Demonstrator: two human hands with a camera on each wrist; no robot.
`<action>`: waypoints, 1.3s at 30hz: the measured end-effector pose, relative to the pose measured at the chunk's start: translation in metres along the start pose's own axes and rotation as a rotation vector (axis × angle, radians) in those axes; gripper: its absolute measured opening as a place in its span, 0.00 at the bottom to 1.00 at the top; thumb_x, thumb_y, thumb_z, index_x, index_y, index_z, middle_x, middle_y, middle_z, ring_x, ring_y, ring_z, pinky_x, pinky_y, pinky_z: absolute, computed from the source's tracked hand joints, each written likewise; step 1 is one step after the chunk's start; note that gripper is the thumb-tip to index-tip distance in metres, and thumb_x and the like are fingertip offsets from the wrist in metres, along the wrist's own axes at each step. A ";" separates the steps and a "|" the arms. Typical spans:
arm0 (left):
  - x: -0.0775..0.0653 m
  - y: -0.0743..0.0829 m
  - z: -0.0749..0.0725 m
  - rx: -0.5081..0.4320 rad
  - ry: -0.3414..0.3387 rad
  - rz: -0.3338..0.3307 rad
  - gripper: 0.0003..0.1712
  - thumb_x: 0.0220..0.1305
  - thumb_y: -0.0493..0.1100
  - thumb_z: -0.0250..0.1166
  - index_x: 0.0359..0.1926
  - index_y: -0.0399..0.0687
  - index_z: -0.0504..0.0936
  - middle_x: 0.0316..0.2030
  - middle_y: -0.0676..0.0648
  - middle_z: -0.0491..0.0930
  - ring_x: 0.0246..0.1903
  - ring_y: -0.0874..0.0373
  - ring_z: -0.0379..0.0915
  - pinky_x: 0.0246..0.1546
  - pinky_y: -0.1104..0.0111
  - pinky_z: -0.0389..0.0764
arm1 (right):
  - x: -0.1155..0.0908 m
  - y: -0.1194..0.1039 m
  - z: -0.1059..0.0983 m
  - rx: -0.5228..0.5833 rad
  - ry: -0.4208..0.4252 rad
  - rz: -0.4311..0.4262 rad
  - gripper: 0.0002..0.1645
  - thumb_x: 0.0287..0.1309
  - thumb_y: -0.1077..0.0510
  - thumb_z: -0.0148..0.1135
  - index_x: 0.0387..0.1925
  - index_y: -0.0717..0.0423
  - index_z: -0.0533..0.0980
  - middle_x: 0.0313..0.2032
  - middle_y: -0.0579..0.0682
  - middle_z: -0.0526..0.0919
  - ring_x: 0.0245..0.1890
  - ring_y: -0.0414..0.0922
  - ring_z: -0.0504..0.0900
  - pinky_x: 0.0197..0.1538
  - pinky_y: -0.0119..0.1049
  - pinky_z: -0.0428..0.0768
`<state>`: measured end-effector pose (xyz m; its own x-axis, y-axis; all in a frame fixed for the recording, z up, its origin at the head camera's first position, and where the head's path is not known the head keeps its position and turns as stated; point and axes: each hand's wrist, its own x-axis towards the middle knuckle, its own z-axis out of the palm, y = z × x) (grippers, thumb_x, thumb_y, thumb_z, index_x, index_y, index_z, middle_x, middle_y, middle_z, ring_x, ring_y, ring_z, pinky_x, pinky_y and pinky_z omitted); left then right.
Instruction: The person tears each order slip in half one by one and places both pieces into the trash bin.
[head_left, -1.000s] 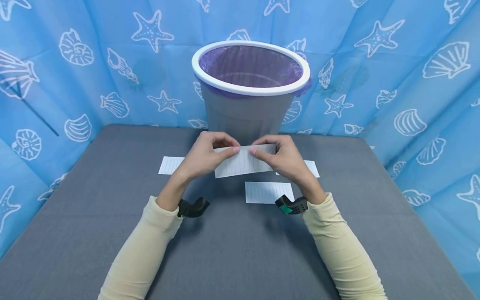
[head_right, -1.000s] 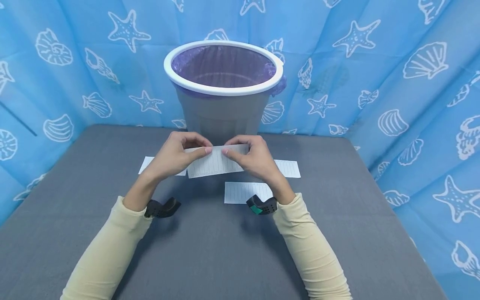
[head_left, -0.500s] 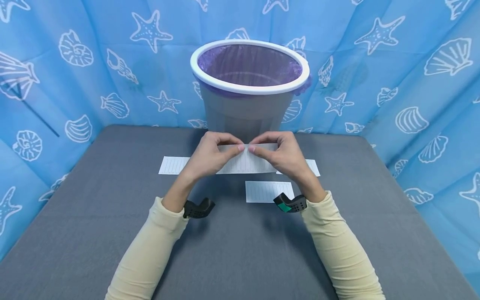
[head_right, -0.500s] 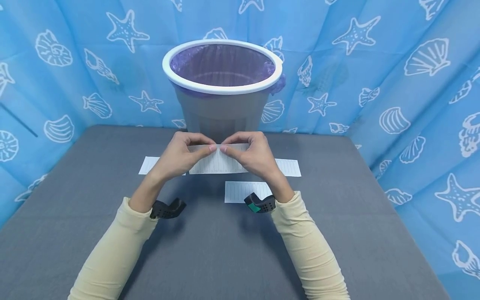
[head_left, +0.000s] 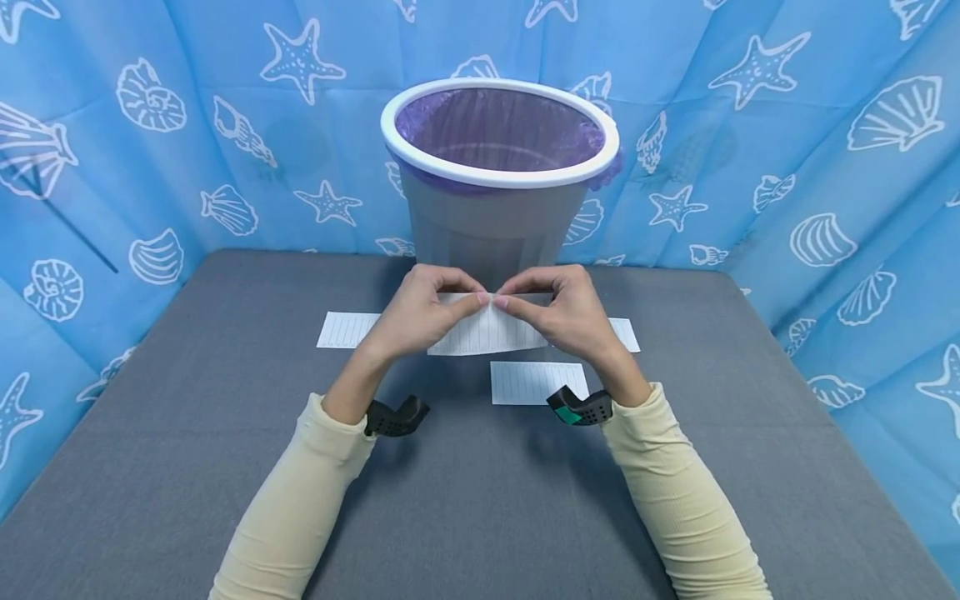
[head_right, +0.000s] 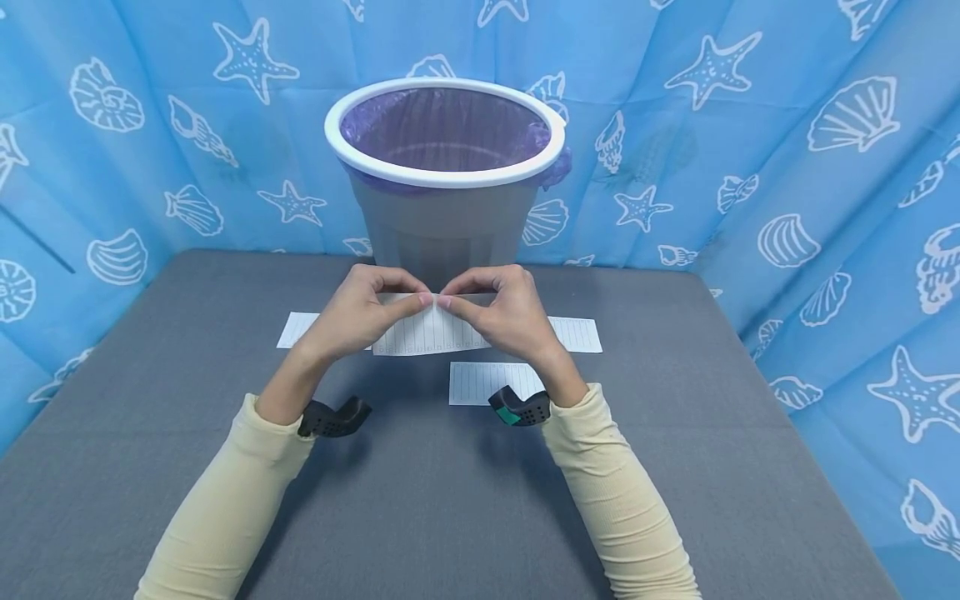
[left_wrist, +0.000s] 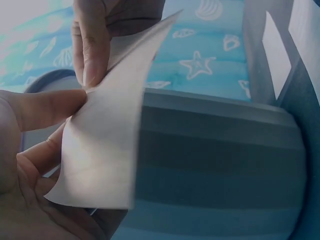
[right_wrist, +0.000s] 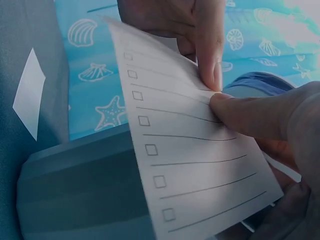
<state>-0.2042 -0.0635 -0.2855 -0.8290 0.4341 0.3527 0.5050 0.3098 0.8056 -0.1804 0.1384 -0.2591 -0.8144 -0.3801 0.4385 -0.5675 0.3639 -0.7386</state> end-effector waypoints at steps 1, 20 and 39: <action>0.000 0.000 0.000 -0.013 -0.004 -0.009 0.08 0.63 0.43 0.63 0.36 0.46 0.86 0.36 0.51 0.82 0.37 0.58 0.75 0.39 0.62 0.75 | 0.000 0.000 0.000 -0.002 0.005 -0.012 0.03 0.52 0.66 0.67 0.30 0.63 0.83 0.30 0.54 0.84 0.35 0.44 0.82 0.39 0.38 0.78; 0.001 -0.014 -0.008 -0.116 0.134 -0.065 0.12 0.61 0.44 0.65 0.39 0.39 0.85 0.36 0.44 0.83 0.37 0.54 0.78 0.33 0.64 0.78 | -0.002 -0.001 -0.002 0.017 0.159 -0.101 0.03 0.51 0.70 0.66 0.30 0.69 0.81 0.28 0.59 0.84 0.24 0.54 0.80 0.28 0.33 0.77; -0.004 0.004 -0.007 -0.049 0.157 -0.118 0.11 0.62 0.39 0.63 0.39 0.33 0.84 0.35 0.39 0.82 0.34 0.50 0.77 0.28 0.66 0.76 | -0.004 0.001 -0.004 0.034 0.182 -0.091 0.04 0.51 0.70 0.65 0.31 0.70 0.81 0.28 0.60 0.83 0.25 0.56 0.80 0.28 0.30 0.77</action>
<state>-0.2000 -0.0703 -0.2799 -0.9112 0.2582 0.3211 0.3927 0.3081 0.8665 -0.1783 0.1434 -0.2595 -0.7701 -0.2487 0.5875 -0.6380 0.3046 -0.7073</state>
